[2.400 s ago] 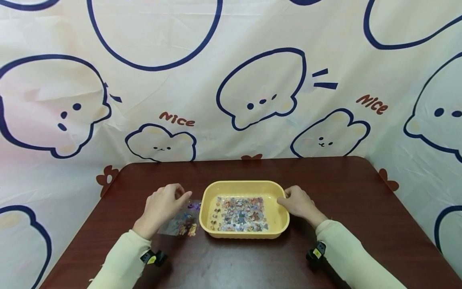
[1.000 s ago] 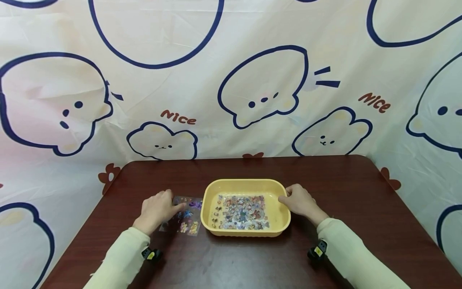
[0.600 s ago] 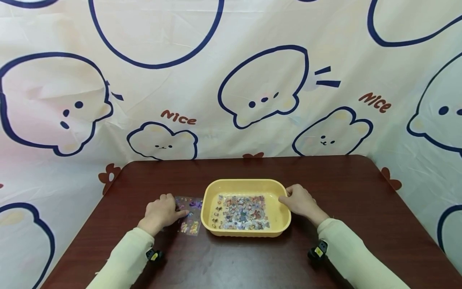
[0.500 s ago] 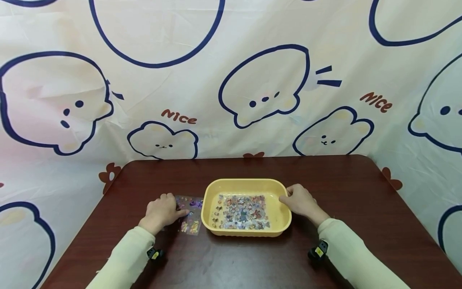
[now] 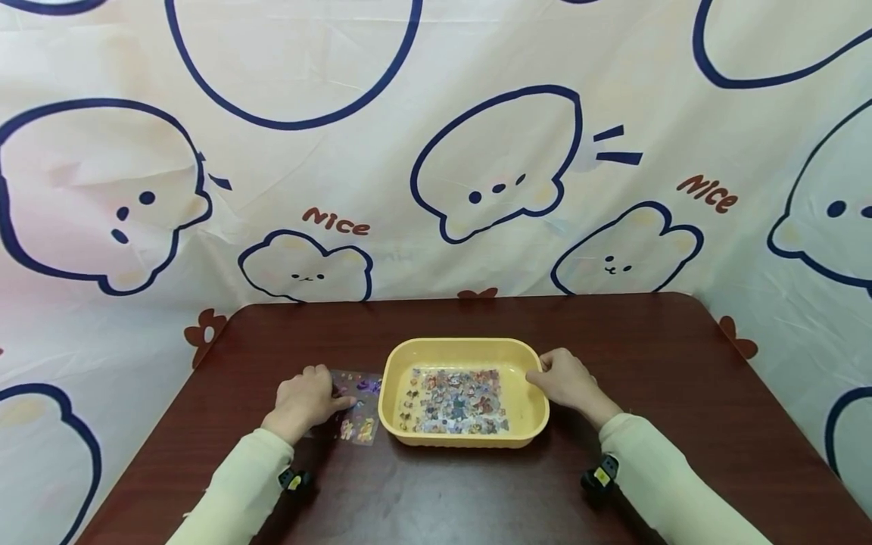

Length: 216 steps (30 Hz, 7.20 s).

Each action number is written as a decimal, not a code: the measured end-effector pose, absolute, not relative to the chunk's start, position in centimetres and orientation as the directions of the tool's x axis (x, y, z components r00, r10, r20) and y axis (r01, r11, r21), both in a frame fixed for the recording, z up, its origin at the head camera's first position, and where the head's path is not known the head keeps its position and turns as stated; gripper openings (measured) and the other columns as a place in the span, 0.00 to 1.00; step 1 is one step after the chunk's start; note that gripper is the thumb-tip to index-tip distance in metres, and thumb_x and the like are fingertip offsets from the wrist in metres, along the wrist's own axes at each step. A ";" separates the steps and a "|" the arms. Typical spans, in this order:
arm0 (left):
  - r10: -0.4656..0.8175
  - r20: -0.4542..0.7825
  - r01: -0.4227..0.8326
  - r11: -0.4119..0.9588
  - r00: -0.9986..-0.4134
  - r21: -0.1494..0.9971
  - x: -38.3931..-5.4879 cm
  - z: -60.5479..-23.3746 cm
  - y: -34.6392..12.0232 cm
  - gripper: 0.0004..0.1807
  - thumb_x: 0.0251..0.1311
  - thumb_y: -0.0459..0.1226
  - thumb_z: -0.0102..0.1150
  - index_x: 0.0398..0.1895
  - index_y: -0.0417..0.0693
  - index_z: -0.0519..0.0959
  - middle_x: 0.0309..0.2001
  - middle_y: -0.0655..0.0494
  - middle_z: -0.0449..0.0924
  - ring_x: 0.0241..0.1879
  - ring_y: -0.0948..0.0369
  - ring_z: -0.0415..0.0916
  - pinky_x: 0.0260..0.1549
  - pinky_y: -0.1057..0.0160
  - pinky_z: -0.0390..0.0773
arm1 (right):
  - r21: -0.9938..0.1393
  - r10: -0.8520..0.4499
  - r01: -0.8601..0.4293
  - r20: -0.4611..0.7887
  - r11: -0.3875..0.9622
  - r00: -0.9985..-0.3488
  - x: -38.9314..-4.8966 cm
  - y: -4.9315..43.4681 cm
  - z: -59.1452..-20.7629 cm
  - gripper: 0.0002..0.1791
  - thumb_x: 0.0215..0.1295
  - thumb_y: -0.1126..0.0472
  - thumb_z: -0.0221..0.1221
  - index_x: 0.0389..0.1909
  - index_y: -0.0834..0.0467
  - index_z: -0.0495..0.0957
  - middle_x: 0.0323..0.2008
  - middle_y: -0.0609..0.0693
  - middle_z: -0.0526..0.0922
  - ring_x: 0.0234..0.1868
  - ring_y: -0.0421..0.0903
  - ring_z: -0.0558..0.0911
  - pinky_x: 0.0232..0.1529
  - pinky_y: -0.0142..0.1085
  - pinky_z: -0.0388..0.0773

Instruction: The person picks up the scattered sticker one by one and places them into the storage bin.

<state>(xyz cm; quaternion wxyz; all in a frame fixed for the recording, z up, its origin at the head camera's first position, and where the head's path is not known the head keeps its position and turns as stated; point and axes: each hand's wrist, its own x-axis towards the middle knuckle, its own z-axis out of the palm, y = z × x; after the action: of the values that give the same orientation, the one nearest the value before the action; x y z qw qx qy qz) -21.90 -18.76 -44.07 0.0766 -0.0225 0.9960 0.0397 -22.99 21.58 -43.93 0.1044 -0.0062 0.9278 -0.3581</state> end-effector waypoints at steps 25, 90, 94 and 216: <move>0.006 -0.076 -0.013 0.971 -0.997 0.239 -21.8 -44.0 -19.0 0.37 0.55 0.47 0.75 0.60 0.35 0.69 0.28 0.45 0.81 0.25 0.51 0.79 0.24 0.52 0.76 | -0.682 -0.125 0.011 -0.151 0.731 -0.981 -23.0 21.2 -43.8 0.18 0.65 0.64 0.58 0.16 0.56 0.65 0.15 0.47 0.72 0.18 0.39 0.76 0.21 0.32 0.72; -0.068 -0.110 -0.115 0.854 -0.992 0.507 -21.8 -40.0 -24.4 0.10 0.73 0.40 0.55 0.41 0.43 0.82 0.24 0.59 0.86 0.25 0.60 0.75 0.25 0.59 0.66 | -0.687 -0.097 0.052 -0.176 0.724 -0.980 -23.1 21.0 -43.8 0.17 0.65 0.63 0.57 0.17 0.56 0.67 0.16 0.47 0.73 0.18 0.39 0.77 0.21 0.31 0.73; -0.090 -0.105 -0.132 0.842 -0.990 0.523 -21.7 -39.6 -24.8 0.11 0.74 0.41 0.55 0.41 0.43 0.82 0.25 0.57 0.86 0.25 0.60 0.75 0.26 0.58 0.64 | -0.689 -0.095 0.051 -0.173 0.723 -0.980 -23.2 21.1 -44.0 0.17 0.65 0.63 0.57 0.16 0.57 0.67 0.15 0.46 0.72 0.18 0.39 0.76 0.21 0.31 0.72; 0.162 -0.010 0.120 0.767 -0.987 0.631 -21.2 -41.3 -12.1 0.11 0.66 0.40 0.65 0.26 0.52 0.78 0.22 0.59 0.83 0.20 0.63 0.70 0.21 0.63 0.66 | -0.702 -0.097 0.038 -0.152 0.711 -0.984 -23.0 21.1 -44.0 0.20 0.65 0.63 0.58 0.15 0.55 0.63 0.14 0.45 0.67 0.16 0.39 0.74 0.20 0.30 0.69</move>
<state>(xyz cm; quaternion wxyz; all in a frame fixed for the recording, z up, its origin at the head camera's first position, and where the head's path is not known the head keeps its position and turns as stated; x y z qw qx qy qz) -21.17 -12.07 -41.30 0.0320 0.0750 0.9393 0.3331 -23.00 21.08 -44.03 0.0890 -0.0160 0.9208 -0.3795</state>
